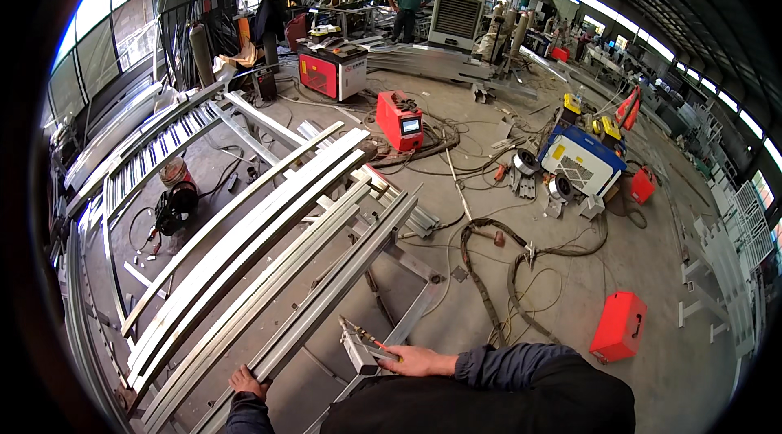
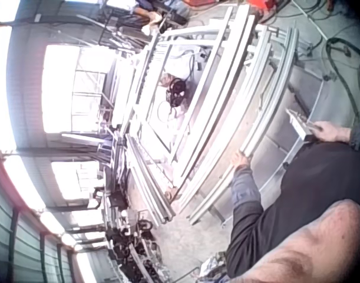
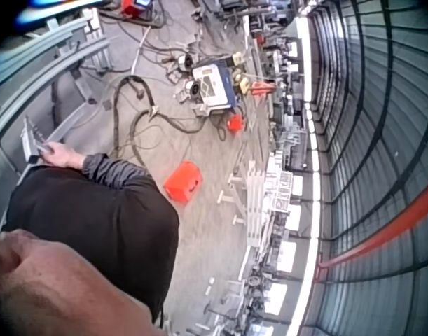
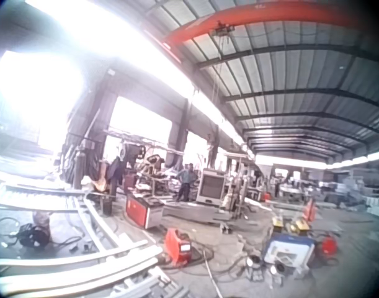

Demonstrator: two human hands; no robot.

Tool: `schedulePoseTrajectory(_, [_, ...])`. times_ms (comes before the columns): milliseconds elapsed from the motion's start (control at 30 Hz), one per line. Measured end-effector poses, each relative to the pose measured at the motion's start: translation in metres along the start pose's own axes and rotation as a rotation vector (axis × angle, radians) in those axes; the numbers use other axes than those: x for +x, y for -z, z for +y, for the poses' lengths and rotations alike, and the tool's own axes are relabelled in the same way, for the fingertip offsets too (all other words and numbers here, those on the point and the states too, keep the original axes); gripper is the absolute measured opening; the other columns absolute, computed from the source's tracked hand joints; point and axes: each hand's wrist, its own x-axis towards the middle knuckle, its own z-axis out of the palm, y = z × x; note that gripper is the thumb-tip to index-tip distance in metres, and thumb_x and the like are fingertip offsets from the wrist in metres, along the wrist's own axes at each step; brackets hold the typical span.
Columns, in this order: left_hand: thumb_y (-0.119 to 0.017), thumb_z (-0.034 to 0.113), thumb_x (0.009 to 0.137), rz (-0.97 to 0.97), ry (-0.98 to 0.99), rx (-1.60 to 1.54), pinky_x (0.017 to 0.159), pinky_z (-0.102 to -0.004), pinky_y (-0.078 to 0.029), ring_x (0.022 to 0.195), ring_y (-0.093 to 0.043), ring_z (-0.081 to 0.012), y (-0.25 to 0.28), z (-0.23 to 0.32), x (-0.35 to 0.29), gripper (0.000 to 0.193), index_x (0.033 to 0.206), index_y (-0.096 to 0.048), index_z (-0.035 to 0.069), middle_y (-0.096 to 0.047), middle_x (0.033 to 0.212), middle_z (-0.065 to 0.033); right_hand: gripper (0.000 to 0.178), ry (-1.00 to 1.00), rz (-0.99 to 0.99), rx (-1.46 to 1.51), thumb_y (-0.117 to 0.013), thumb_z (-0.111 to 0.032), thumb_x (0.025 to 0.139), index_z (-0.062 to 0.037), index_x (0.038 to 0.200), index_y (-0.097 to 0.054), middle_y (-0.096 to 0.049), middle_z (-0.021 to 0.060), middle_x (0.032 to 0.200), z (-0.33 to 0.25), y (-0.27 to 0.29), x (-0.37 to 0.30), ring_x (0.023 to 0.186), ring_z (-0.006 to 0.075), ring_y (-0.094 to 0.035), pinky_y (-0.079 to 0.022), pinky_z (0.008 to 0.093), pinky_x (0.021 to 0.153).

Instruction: The person aligns metal frame components on the floor and uses a welding torch to tack weld the joints. They repeatedly reposition the frame sections and apply welds at multiple connection points.

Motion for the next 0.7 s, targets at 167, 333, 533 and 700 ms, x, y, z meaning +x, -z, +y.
schedulePoseTrajectory(167, [-0.097,0.056,0.065,0.032,-0.017,-0.009,0.124,-0.0622,-0.026,0.138,-0.046,-0.0418,-0.001,-0.002,-0.003,0.119,0.153,-0.042,-0.002,-0.053,0.141,-0.0222,0.081,0.015,-0.003,-0.008,-0.046,-0.077,0.105,-0.0149,0.157,-0.054,-0.068,0.0213,0.144,-0.01,0.006,-0.002,0.133,0.042,-0.064,-0.051,0.0471,0.109])
schedulePoseTrajectory(333, [-0.098,0.056,0.064,0.025,-0.015,0.017,0.123,-0.0616,-0.026,0.136,-0.047,-0.0412,-0.001,-0.002,-0.002,0.119,0.152,-0.042,-0.002,-0.054,0.138,-0.0217,0.072,0.028,-0.008,-0.014,-0.049,-0.067,0.109,-0.0199,0.162,-0.051,-0.071,0.0178,0.138,0.002,0.003,0.006,0.129,0.0386,-0.066,-0.051,0.0469,0.106])
schedulePoseTrajectory(533, [-0.098,0.056,0.063,0.042,-0.027,0.025,0.122,-0.0619,-0.028,0.132,-0.049,-0.0418,-0.002,0.001,-0.002,0.119,0.152,-0.042,-0.001,-0.054,0.137,-0.0215,0.076,0.028,0.031,-0.004,-0.049,-0.072,0.106,-0.0171,0.159,-0.053,-0.069,0.0206,0.142,0.002,0.003,0.003,0.132,0.041,-0.064,-0.051,0.0473,0.107])
schedulePoseTrajectory(700, [-0.099,0.057,0.06,0.079,-0.015,0.03,0.121,-0.0619,-0.03,0.128,-0.05,-0.0422,-0.005,-0.003,-0.001,0.12,0.151,-0.044,0.0,-0.054,0.134,-0.0209,0.079,0.013,0.013,-0.008,-0.049,-0.074,0.105,-0.0177,0.161,-0.051,-0.067,0.0221,0.145,-0.011,0.009,-0.001,0.135,0.0418,-0.063,-0.05,0.0466,0.109])
